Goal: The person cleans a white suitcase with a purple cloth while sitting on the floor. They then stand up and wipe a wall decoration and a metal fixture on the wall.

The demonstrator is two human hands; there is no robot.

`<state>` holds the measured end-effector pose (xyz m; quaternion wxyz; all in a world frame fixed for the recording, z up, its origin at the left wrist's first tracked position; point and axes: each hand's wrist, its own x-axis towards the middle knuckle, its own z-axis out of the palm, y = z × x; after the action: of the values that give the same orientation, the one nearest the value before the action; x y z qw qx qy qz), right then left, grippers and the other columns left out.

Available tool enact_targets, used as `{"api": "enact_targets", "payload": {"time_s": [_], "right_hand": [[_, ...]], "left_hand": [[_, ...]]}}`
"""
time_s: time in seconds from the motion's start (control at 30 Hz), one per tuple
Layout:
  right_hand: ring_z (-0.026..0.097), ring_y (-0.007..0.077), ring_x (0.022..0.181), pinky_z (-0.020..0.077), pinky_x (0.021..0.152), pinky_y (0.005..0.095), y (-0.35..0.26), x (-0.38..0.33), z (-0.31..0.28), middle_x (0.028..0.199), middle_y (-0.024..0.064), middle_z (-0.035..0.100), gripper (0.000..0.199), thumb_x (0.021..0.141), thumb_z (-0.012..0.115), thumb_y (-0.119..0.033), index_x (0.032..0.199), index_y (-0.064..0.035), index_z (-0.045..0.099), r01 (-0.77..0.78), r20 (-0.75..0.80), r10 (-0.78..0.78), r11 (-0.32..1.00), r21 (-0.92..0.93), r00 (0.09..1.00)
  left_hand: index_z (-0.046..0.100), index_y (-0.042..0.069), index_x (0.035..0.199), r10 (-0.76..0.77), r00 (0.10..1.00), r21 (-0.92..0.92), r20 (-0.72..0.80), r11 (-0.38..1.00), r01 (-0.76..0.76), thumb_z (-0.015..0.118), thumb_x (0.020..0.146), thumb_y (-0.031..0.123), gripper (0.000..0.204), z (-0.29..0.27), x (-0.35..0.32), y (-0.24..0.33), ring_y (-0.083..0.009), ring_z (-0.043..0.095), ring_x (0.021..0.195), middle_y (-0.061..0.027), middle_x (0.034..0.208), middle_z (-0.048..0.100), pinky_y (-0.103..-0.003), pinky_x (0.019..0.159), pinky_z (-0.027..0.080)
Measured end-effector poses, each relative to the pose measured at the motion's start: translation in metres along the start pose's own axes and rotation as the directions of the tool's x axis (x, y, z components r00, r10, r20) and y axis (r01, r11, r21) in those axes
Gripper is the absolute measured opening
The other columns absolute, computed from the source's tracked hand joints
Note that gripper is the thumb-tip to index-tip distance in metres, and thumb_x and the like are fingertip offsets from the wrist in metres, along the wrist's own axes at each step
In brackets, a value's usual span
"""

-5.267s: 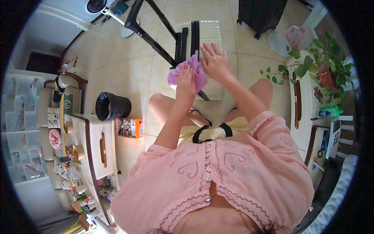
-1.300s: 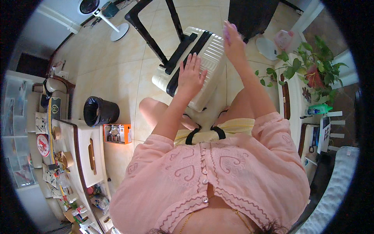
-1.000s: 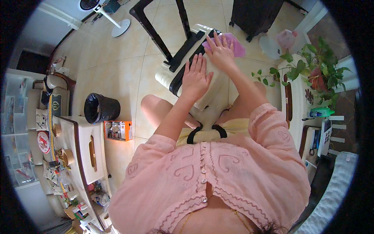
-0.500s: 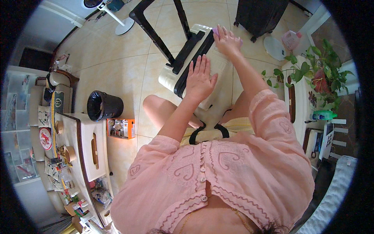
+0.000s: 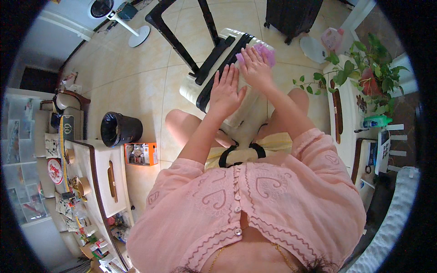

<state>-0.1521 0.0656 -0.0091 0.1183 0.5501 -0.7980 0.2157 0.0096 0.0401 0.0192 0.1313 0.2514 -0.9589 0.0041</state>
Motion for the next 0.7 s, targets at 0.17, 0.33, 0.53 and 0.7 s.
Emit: {"api": "enact_targets", "payload": {"time_s": [0.17, 0.33, 0.53, 0.7], "right_hand": [[0.029, 0.0240, 0.135, 0.0197, 0.110, 0.0462, 0.024, 0.047, 0.008, 0.148, 0.0058, 0.028, 0.053, 0.095, 0.026, -0.042, 0.141, -0.0142, 0.032, -0.106, 0.049, 0.112, 0.988, -0.110, 0.992], [0.033, 0.0231, 0.133, 0.0241, 0.108, 0.0450, 0.039, 0.076, 0.002, 0.148, 0.0000, 0.028, 0.056, 0.094, 0.020, -0.046, 0.143, -0.0187, 0.028, -0.234, 0.237, 0.246, 0.969, -0.076, 0.940], [0.036, 0.0228, 0.131, 0.0241, 0.108, 0.0432, 0.039, 0.058, -0.002, 0.144, 0.0033, 0.035, 0.054, 0.095, 0.026, -0.042, 0.141, -0.0144, 0.031, -0.192, 0.154, 0.195, 0.981, -0.030, 0.969], [0.036, 0.0229, 0.131, 0.0205, 0.109, 0.0442, 0.039, 0.008, 0.002, 0.141, 0.0095, 0.039, 0.052, 0.093, 0.035, -0.037, 0.138, -0.0103, 0.037, -0.072, -0.089, 0.063, 0.992, -0.104, 0.994]], "left_hand": [[0.027, 0.001, 0.140, -0.018, 1.000, 0.008, -0.014, 1.000, 0.018, 0.031, 0.094, 0.044, 0.064, 0.002, 0.000, 0.002, -0.0259, 0.018, 0.138, -0.0140, 0.148, 0.023, -0.044, 0.112, 0.011], [0.025, 0.001, 0.141, -0.028, 0.999, -0.007, -0.018, 1.000, 0.028, 0.032, 0.094, 0.043, 0.064, 0.001, -0.002, 0.001, -0.0256, 0.018, 0.138, -0.0136, 0.148, 0.023, -0.044, 0.112, 0.011], [0.024, 0.006, 0.143, -0.002, 1.000, -0.011, 0.022, 1.000, 0.003, 0.032, 0.094, 0.044, 0.062, -0.001, -0.002, -0.009, -0.0221, 0.018, 0.139, -0.0076, 0.150, 0.022, -0.043, 0.113, 0.012], [0.029, 0.015, 0.142, 0.115, 0.993, -0.001, 0.029, 0.993, -0.115, 0.031, 0.095, 0.042, 0.054, 0.000, 0.010, -0.038, -0.0163, 0.021, 0.137, -0.0006, 0.149, 0.026, -0.043, 0.112, 0.011]]}}
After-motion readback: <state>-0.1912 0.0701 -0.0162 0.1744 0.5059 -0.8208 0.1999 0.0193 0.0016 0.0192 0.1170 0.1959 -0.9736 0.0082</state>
